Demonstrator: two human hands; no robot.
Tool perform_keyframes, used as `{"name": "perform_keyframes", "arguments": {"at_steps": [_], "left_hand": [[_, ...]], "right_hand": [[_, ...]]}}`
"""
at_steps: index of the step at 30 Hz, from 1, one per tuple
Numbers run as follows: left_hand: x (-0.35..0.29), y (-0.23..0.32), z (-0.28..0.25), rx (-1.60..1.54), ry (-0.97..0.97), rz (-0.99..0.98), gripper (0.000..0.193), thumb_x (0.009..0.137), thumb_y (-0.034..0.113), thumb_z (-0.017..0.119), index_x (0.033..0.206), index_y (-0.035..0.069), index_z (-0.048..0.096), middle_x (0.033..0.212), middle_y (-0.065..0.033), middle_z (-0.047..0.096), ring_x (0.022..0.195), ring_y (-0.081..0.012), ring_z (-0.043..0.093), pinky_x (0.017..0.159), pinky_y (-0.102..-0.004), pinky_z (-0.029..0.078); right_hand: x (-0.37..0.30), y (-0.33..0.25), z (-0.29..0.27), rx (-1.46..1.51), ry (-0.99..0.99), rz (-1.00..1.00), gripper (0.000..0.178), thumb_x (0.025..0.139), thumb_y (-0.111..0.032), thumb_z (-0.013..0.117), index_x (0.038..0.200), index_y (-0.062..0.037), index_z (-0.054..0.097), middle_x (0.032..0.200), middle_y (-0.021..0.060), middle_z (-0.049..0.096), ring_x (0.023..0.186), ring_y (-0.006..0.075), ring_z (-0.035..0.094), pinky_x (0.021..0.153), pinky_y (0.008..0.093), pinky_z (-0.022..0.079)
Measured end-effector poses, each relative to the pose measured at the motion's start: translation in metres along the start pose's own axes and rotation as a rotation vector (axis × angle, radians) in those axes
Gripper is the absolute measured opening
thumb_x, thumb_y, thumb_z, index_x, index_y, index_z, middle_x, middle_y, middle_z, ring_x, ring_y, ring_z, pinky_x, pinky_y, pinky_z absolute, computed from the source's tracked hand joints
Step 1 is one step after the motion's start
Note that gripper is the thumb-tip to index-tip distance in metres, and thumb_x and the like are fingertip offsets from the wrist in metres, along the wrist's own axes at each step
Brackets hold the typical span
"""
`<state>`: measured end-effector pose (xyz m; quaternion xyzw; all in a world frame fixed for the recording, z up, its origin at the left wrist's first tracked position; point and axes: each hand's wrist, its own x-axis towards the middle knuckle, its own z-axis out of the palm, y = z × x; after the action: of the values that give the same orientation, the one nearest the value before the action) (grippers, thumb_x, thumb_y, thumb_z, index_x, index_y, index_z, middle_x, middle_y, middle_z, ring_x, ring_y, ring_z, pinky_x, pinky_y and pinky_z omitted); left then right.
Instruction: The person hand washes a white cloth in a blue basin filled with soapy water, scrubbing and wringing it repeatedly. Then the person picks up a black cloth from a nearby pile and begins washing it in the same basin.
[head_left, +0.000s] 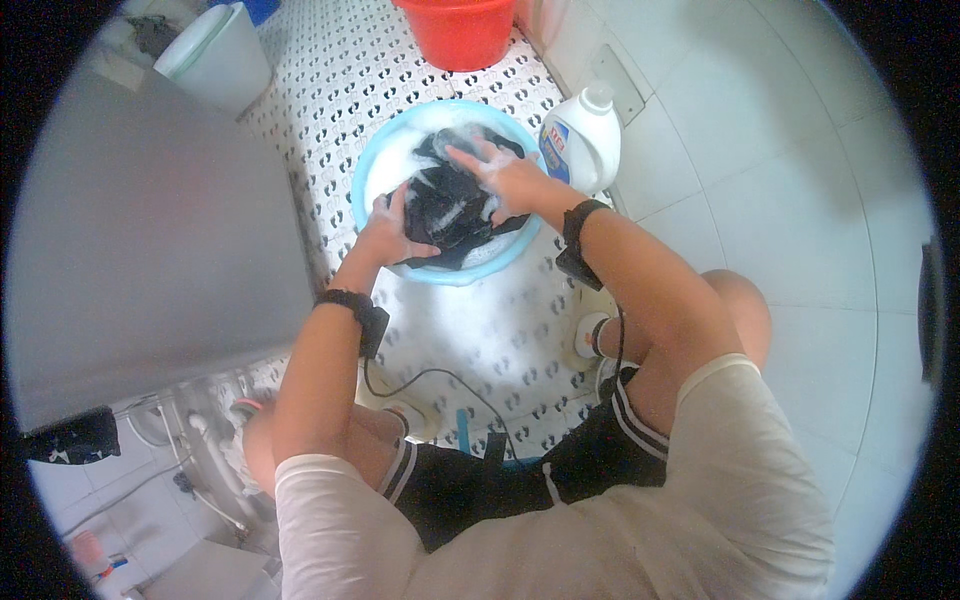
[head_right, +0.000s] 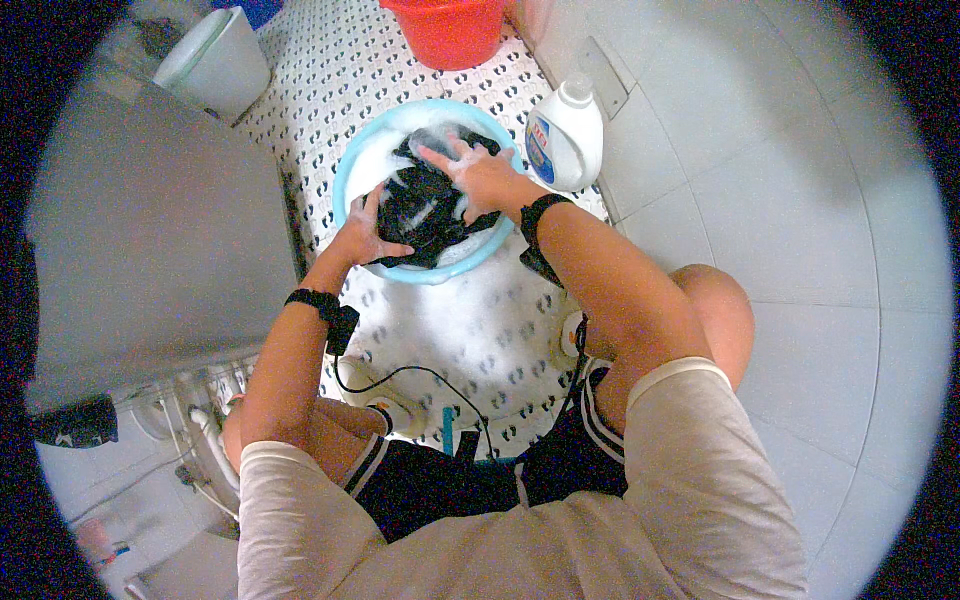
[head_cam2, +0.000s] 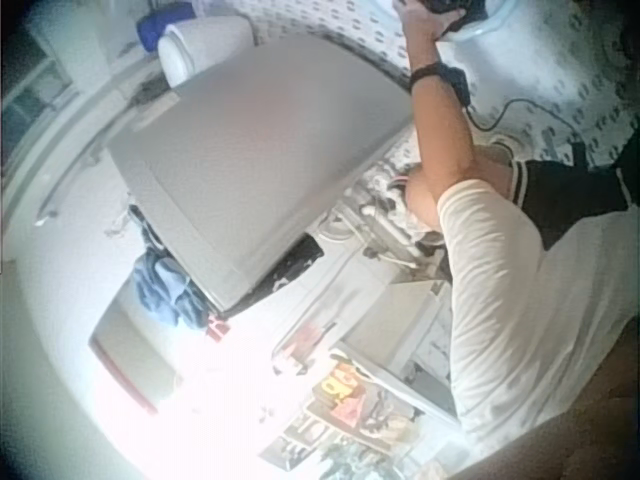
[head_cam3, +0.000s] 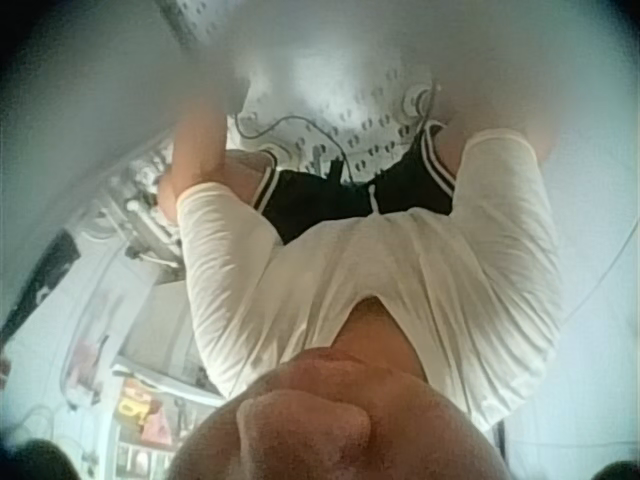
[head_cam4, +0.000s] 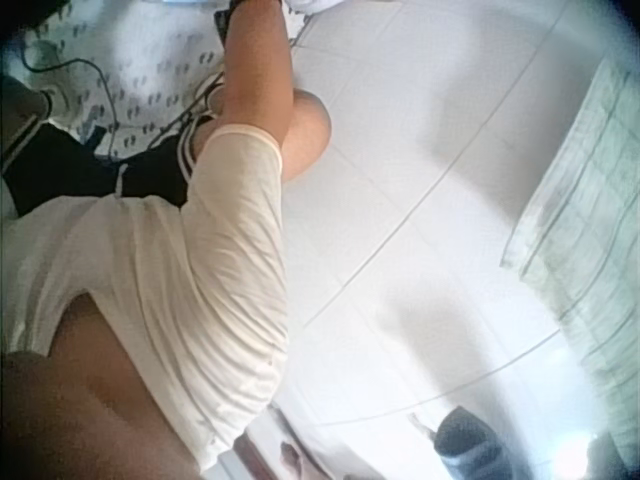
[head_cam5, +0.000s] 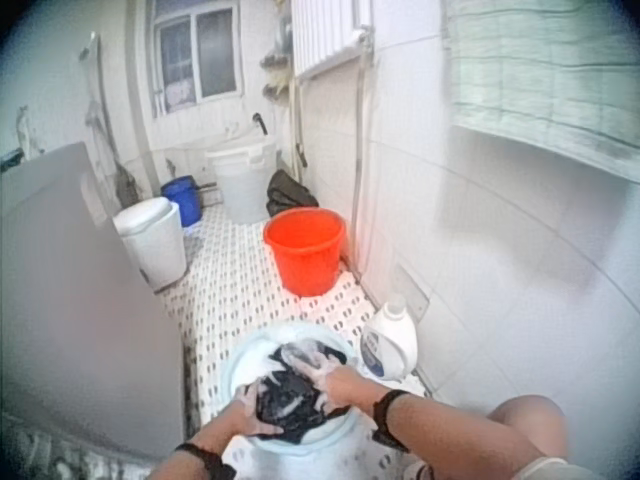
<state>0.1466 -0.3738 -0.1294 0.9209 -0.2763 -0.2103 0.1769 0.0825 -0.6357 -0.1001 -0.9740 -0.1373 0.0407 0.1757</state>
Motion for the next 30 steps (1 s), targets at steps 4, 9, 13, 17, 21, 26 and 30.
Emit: {"name": "perform_keyframes", "arguments": {"at_steps": [4, 9, 13, 17, 21, 26, 30], "left_hand": [[0.004, -0.001, 0.000, 0.014, 0.007, -0.040, 0.139, 0.046, 0.039, 0.095, 0.154, 0.018, 0.009, 0.143, -0.0348, 0.026, 0.126, -0.0489, 0.046, 0.107, -0.0447, 0.041], [0.013, -0.002, 0.003, 0.028, -0.019, -0.114, 0.136, 0.049, 0.035, 0.094, 0.153, 0.017, 0.009, 0.144, -0.0319, 0.028, 0.123, -0.0443, 0.049, 0.104, -0.0435, 0.044], [0.022, 0.000, 0.009, 0.125, -0.010, -0.149, 0.132, 0.052, 0.034, 0.094, 0.153, 0.014, 0.011, 0.141, -0.0294, 0.035, 0.122, -0.0418, 0.051, 0.102, -0.0435, 0.045], [0.029, -0.003, 0.015, 0.143, -0.015, -0.138, 0.128, 0.052, 0.034, 0.094, 0.151, 0.013, 0.015, 0.138, -0.0280, 0.041, 0.121, -0.0417, 0.052, 0.101, -0.0437, 0.046], [0.032, -0.005, 0.018, 0.171, -0.015, -0.173, 0.118, 0.053, 0.034, 0.093, 0.146, 0.011, 0.025, 0.132, -0.0267, 0.048, 0.119, -0.0416, 0.054, 0.098, -0.0442, 0.047], [0.034, 0.005, 0.018, 0.213, -0.034, -0.213, 0.107, 0.057, 0.033, 0.091, 0.142, 0.010, 0.031, 0.127, -0.0257, 0.052, 0.114, -0.0414, 0.057, 0.096, -0.0442, 0.048], [0.037, 0.005, 0.019, 0.282, -0.072, -0.245, 0.088, 0.068, 0.026, 0.081, 0.140, 0.010, 0.034, 0.123, -0.0236, 0.056, 0.111, -0.0384, 0.059, 0.093, -0.0434, 0.050]], "right_hand": [[0.008, 0.000, 0.017, 0.043, -0.090, 0.057, 0.133, 0.050, -0.011, 0.092, 0.153, -0.0332, 0.010, 0.149, 0.0256, 0.028, 0.125, 0.0447, 0.047, 0.100, 0.0494, 0.045], [0.016, 0.002, 0.028, 0.130, -0.114, 0.037, 0.134, 0.046, -0.012, 0.093, 0.153, -0.0294, 0.014, 0.144, 0.0280, 0.034, 0.120, 0.0488, 0.050, 0.098, 0.0500, 0.047], [0.021, 0.008, 0.045, 0.047, -0.064, 0.023, 0.128, 0.048, -0.016, 0.092, 0.152, -0.0299, 0.019, 0.143, 0.0285, 0.035, 0.119, 0.0517, 0.050, 0.097, 0.0516, 0.048], [0.027, 0.008, 0.056, -0.032, -0.069, 0.072, 0.107, 0.061, -0.026, 0.085, 0.150, -0.0296, 0.026, 0.144, 0.0248, 0.036, 0.122, 0.0524, 0.046, 0.095, 0.0598, 0.045], [0.030, 0.002, 0.058, -0.008, -0.116, 0.133, 0.089, 0.071, -0.027, 0.075, 0.148, -0.0291, 0.031, 0.143, 0.0211, 0.037, 0.125, 0.0489, 0.044, 0.093, 0.0635, 0.044], [0.029, 0.006, 0.074, -0.175, -0.064, 0.125, 0.072, 0.080, -0.019, 0.066, 0.145, -0.0242, 0.037, 0.138, 0.0194, 0.041, 0.120, 0.0440, 0.048, 0.091, 0.0598, 0.047], [0.028, 0.000, 0.083, -0.287, -0.016, 0.124, 0.064, 0.083, -0.014, 0.060, 0.144, -0.0163, 0.040, 0.136, 0.0180, 0.044, 0.118, 0.0415, 0.050, 0.090, 0.0580, 0.048]]}}
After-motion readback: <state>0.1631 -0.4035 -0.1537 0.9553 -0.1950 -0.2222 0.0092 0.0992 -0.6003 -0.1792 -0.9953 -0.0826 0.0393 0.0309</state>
